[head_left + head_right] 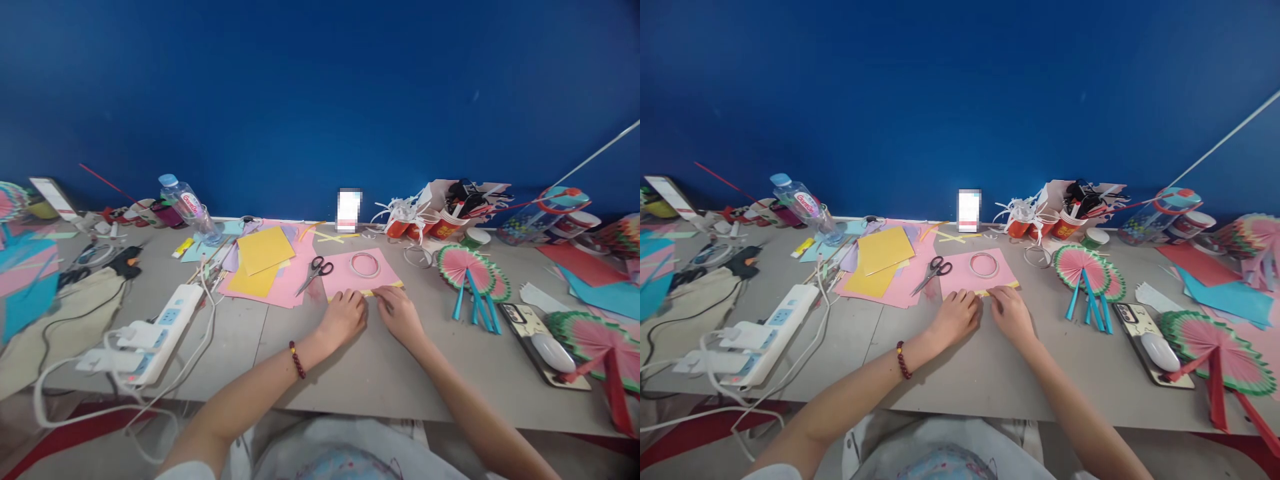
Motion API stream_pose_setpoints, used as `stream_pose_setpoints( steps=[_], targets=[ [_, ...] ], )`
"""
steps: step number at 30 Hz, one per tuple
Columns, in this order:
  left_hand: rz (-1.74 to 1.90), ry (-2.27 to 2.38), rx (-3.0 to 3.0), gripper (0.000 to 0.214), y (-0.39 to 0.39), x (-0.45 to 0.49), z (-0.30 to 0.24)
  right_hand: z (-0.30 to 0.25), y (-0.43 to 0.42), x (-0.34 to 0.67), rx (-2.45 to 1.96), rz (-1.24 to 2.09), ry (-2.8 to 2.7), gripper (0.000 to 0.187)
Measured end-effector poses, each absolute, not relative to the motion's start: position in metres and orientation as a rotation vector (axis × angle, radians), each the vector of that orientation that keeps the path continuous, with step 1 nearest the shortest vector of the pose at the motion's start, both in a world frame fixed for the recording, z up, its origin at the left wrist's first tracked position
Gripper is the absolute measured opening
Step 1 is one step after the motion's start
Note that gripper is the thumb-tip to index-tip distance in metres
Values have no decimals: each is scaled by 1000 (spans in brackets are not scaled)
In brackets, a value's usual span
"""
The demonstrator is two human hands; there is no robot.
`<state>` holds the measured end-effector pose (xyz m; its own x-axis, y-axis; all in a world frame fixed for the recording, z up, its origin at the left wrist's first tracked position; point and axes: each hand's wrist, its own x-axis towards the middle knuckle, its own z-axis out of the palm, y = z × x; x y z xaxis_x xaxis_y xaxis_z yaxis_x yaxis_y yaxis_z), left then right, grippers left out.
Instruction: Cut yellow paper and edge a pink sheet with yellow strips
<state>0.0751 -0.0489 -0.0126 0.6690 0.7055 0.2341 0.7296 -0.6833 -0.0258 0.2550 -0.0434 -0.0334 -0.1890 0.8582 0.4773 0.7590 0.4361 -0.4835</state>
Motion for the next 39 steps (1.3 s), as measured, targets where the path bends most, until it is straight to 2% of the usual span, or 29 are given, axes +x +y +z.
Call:
stream_pose_setpoints(
  steps=[7, 16, 22, 24, 27, 32, 39],
  targets=[
    [-356, -1250, -2794, 21, -48, 75, -14, -27, -54, 246, -1426, 62, -2302, 39],
    [-352, -1254, -2808, 20, -49, 75, -17, -31, -53, 245, -1506, -63, -2353, 30],
    [-453, -1339, -2847, 45, -47, 69, -20, -31, -52, 249, -1476, 3, -2289, 33],
    [-463, -1349, -2841, 48, -48, 68, -20, -31, -52, 249, -1471, -1, -2280, 36],
    [-444, -1344, -2838, 43, -48, 69, -20, -28, -54, 248, -1493, -42, -2333, 39],
    [-426, -1345, -2831, 36, -49, 71, -19, -24, -56, 245, -1527, -92, -2401, 31],
    [-479, -1291, -2986, 31, -42, 52, -5, -26, -54, 248, -1469, -19, -2353, 35]
  ],
)
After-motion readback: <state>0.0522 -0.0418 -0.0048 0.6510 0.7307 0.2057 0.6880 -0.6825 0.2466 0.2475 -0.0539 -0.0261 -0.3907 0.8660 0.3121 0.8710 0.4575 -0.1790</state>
